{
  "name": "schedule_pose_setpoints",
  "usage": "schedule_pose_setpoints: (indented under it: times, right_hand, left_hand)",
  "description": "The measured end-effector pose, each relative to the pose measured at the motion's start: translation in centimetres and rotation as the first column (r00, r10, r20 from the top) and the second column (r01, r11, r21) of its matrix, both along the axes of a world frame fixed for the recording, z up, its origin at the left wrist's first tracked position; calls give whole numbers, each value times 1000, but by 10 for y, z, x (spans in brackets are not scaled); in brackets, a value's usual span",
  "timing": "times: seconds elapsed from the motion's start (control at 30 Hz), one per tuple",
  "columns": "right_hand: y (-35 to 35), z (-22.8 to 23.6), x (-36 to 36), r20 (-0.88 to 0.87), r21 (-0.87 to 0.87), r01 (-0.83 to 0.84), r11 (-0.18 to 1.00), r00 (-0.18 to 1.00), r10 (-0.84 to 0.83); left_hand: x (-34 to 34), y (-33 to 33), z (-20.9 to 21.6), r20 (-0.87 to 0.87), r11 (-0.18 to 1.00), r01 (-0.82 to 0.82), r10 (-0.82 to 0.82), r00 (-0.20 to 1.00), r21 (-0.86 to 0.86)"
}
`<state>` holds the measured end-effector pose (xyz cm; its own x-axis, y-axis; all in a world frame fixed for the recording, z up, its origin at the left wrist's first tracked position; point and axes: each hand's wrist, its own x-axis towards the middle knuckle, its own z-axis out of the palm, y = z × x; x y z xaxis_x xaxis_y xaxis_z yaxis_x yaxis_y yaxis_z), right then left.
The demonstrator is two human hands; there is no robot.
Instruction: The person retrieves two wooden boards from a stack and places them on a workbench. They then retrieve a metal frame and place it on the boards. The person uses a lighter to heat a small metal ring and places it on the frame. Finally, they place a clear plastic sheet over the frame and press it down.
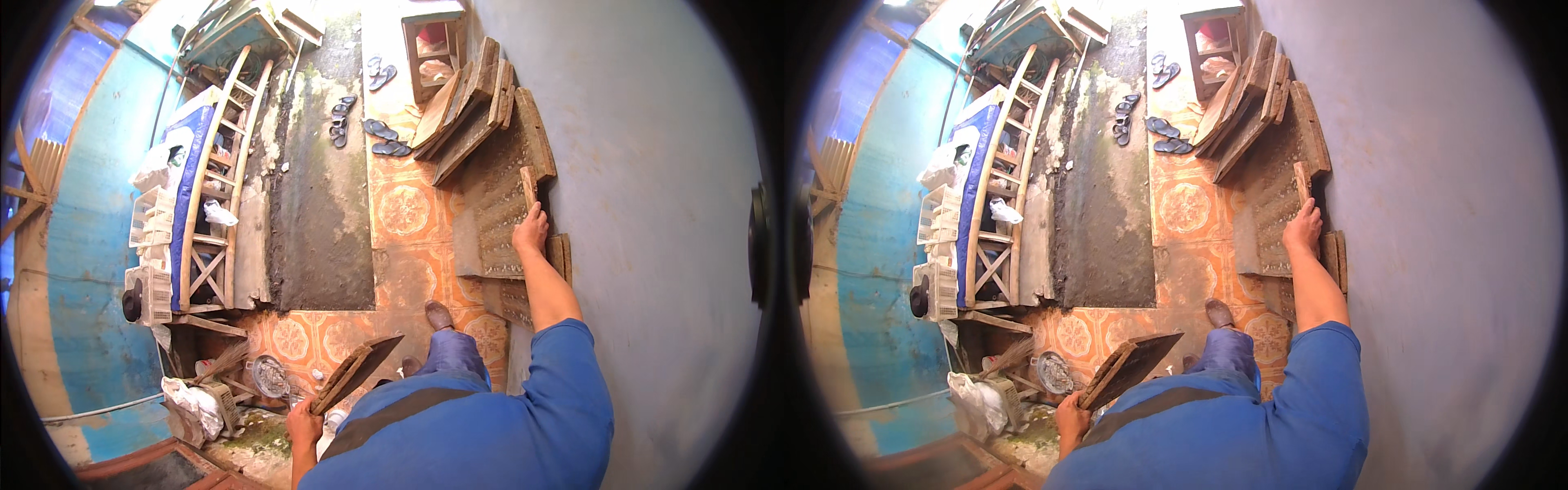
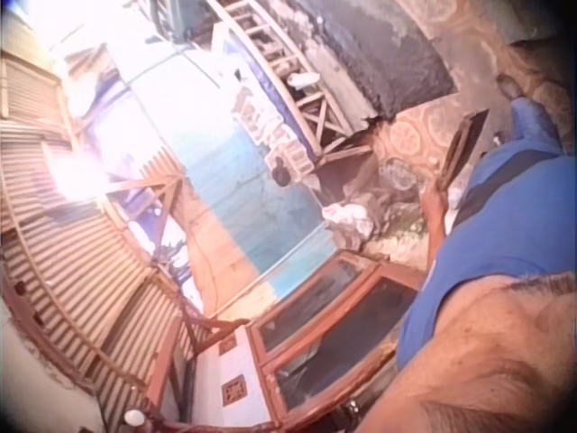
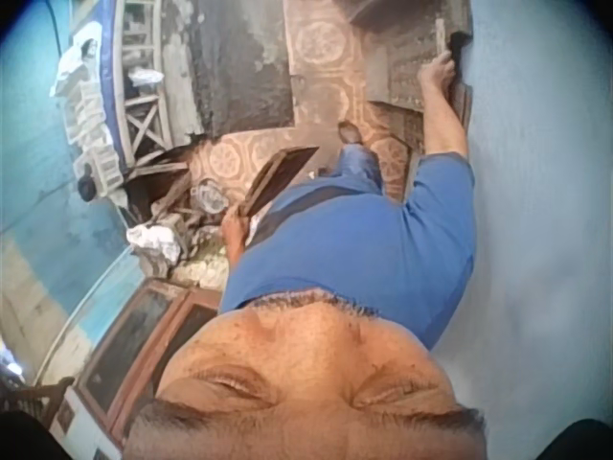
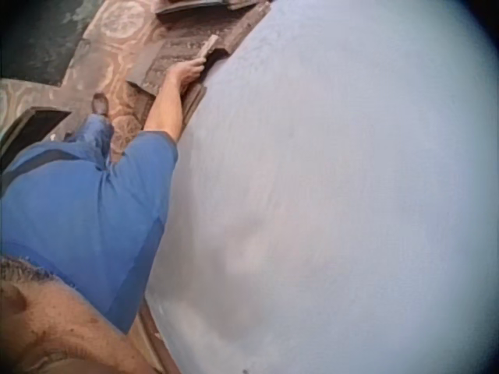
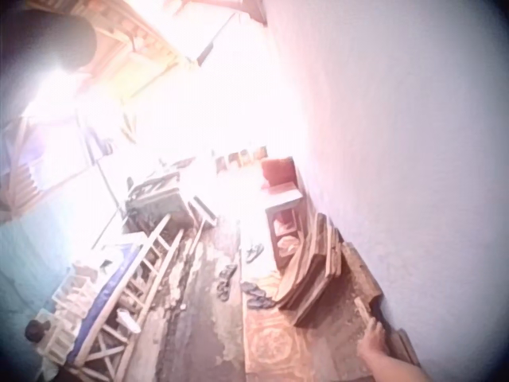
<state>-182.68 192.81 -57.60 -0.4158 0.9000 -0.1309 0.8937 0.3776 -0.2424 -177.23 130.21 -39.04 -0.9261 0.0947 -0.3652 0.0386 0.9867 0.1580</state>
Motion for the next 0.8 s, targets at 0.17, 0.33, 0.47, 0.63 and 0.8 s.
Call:
schedule_pose_setpoints:
  times: [0.17,0.33,0.47,0.63,0.8]
  right_hand:
    - [9,-13,0,-6,119,-26,993,1000,27]
    - [3,-12,-6,-33,-67,-29,997,999,27]
    - [-24,-4,-9,-86,-140,-8,990,996,-4]
    - [-71,7,24,-172,-136,7,991,985,-30]
    - [-112,13,86,-286,-74,-70,995,957,46]
  left_hand:
    - [-4,12,-3,33,997,-46,44,998,63]
    - [-13,17,-14,113,994,-72,63,992,80]
    - [-20,20,-20,64,996,-19,13,998,85]
    - [-23,22,-20,106,987,-85,70,992,139]
    - [-25,12,-31,37,990,-7,1,999,142]
